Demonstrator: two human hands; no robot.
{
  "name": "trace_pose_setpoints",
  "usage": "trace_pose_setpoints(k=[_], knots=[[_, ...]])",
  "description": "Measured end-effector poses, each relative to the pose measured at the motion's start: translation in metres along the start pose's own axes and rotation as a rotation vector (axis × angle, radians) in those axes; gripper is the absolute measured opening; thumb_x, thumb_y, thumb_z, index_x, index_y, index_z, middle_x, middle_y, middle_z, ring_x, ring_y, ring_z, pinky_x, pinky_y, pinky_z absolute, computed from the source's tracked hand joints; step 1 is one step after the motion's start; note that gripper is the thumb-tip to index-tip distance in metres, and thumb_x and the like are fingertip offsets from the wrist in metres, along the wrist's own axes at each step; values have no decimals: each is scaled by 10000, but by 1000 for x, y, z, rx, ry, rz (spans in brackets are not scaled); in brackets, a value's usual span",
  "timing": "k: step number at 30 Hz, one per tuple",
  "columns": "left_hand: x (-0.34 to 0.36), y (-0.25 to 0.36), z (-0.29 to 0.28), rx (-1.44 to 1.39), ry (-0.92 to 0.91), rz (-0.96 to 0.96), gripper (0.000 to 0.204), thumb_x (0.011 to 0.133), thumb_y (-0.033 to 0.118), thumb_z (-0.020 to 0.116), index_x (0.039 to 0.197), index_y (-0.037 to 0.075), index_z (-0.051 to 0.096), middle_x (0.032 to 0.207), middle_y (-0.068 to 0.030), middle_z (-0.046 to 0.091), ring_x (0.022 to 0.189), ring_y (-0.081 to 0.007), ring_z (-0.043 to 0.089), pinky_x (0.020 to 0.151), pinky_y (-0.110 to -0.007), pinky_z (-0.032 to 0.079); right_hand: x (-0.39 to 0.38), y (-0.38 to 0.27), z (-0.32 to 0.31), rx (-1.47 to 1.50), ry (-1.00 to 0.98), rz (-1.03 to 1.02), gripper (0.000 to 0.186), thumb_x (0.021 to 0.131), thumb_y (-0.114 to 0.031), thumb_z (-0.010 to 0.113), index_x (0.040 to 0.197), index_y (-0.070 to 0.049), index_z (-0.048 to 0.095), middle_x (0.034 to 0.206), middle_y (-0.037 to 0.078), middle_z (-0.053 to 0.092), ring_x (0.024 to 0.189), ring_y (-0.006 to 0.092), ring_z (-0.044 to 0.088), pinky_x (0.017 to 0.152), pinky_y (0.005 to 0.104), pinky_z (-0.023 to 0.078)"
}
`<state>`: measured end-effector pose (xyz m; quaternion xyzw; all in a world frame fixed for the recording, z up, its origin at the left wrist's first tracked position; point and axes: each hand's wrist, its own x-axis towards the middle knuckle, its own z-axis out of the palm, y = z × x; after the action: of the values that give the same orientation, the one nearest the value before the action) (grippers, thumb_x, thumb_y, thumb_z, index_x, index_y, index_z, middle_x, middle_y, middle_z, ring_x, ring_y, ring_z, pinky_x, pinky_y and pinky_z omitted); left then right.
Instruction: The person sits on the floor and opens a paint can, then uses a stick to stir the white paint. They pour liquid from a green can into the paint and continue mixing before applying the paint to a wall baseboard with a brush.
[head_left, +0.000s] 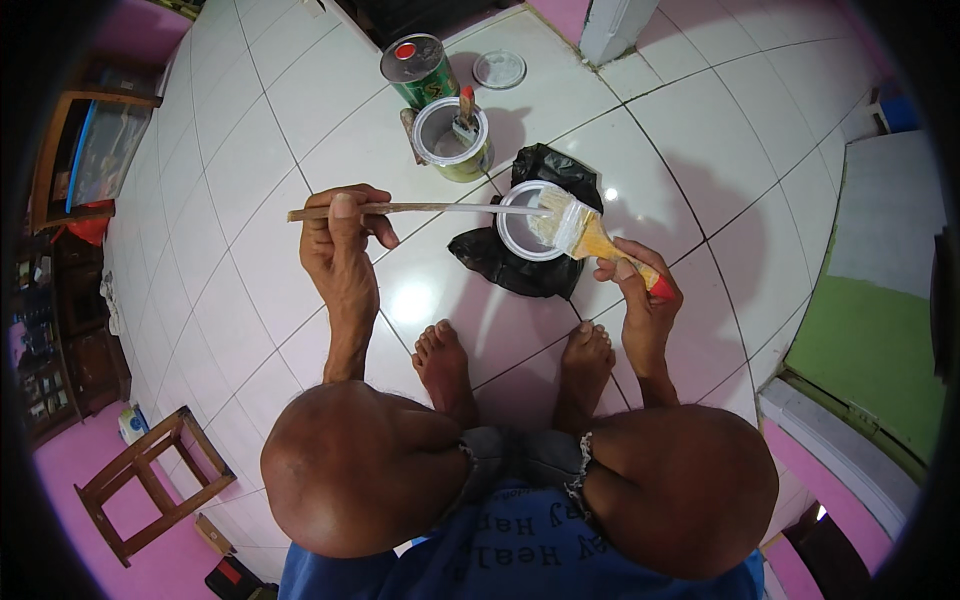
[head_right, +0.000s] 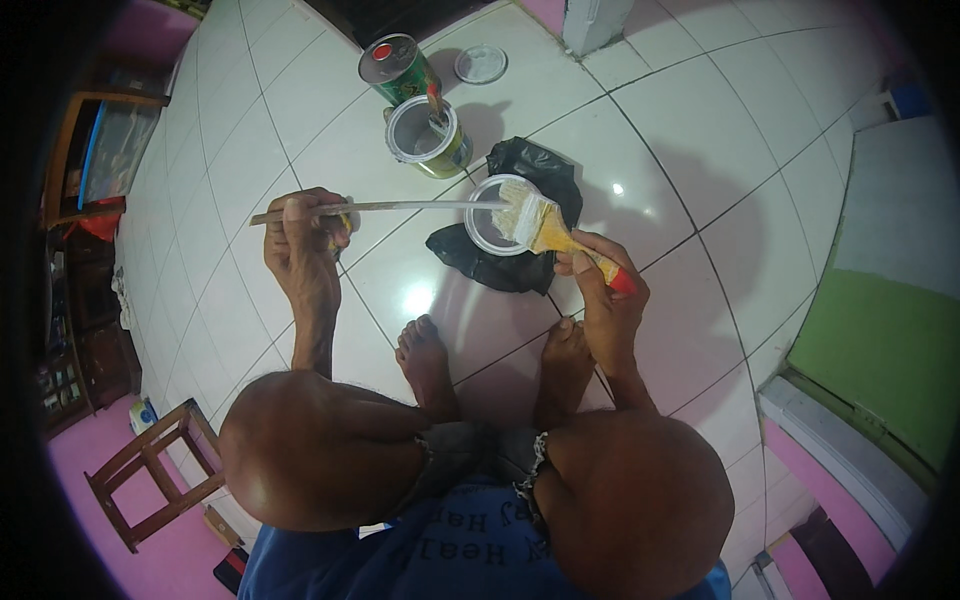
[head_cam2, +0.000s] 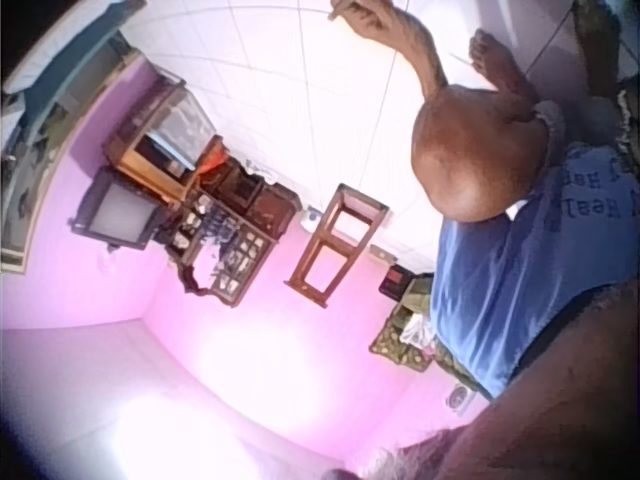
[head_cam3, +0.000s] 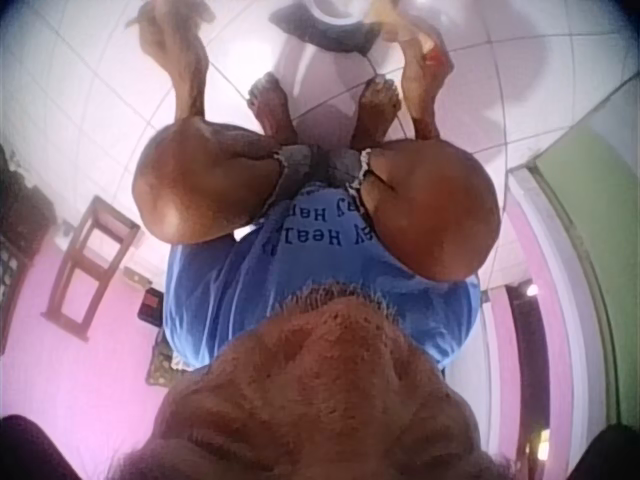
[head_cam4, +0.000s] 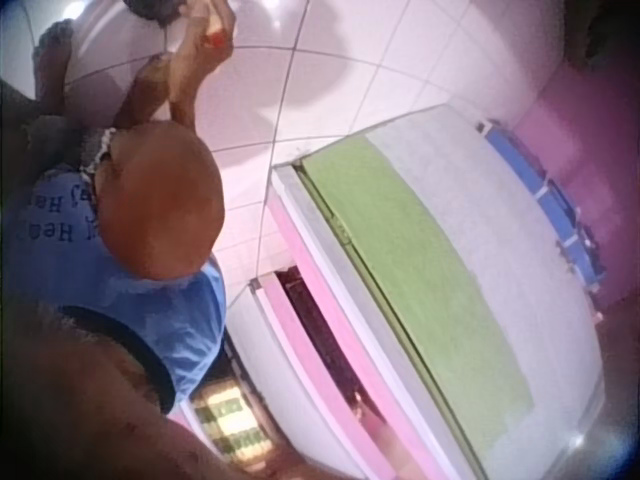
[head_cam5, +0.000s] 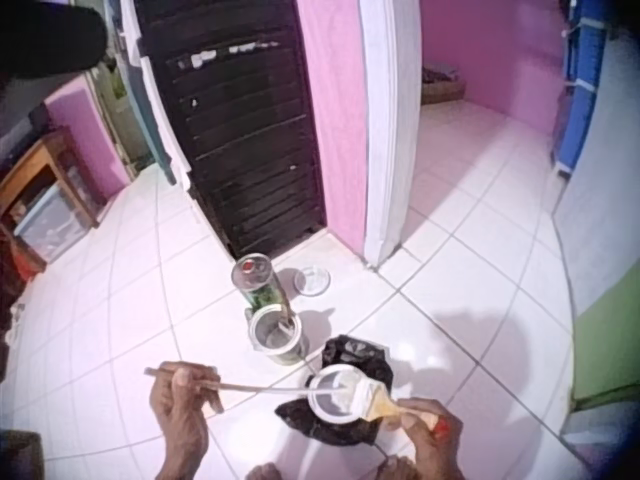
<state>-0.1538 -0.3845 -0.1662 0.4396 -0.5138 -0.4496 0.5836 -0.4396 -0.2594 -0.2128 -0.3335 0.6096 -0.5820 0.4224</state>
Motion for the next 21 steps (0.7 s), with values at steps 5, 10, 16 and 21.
trace_pose_setpoints(k=[5, 10, 16, 21], knots=[[0, 8, -3, -9, 14, 60, 287, 1103, 273, 524, 1050, -5, 573, 980, -180, 695, 618, -166, 613, 579, -285, 499, 2, 0, 3, 26, 41, 43, 286, 1016, -104, 621, 1240, 72, 654, 1002, 185, 751, 879, 215, 752, 843, 325, 596], [-1, 4, 2, 14, -12, 79, 268, 1100, 251, 529, 1053, -10, 571, 975, -185, 694, 602, -165, 604, 576, -289, 504, 4, 2, 1, 98, 83, 114, 299, 990, -102, 635, 1237, 66, 658, 932, 181, 762, 844, 210, 748, 839, 338, 596], [-3, 6, 3, 41, 1, 72, 262, 1090, 248, 556, 1054, -11, 571, 960, -180, 700, 593, -163, 605, 556, -280, 504, 4, 1, 3, 149, 108, 148, 332, 1008, -151, 591, 1247, 72, 649, 961, 196, 753, 819, 208, 737, 822, 353, 604], [-2, 5, 4, 14, 80, 12, 272, 1081, 258, 581, 1044, -11, 578, 903, -170, 704, 571, -160, 597, 532, -274, 491, 7, 10, -1, 291, 102, 174, 340, 1015, -162, 592, 1252, 78, 634, 969, 201, 739, 803, 204, 727, 806, 357, 612]])
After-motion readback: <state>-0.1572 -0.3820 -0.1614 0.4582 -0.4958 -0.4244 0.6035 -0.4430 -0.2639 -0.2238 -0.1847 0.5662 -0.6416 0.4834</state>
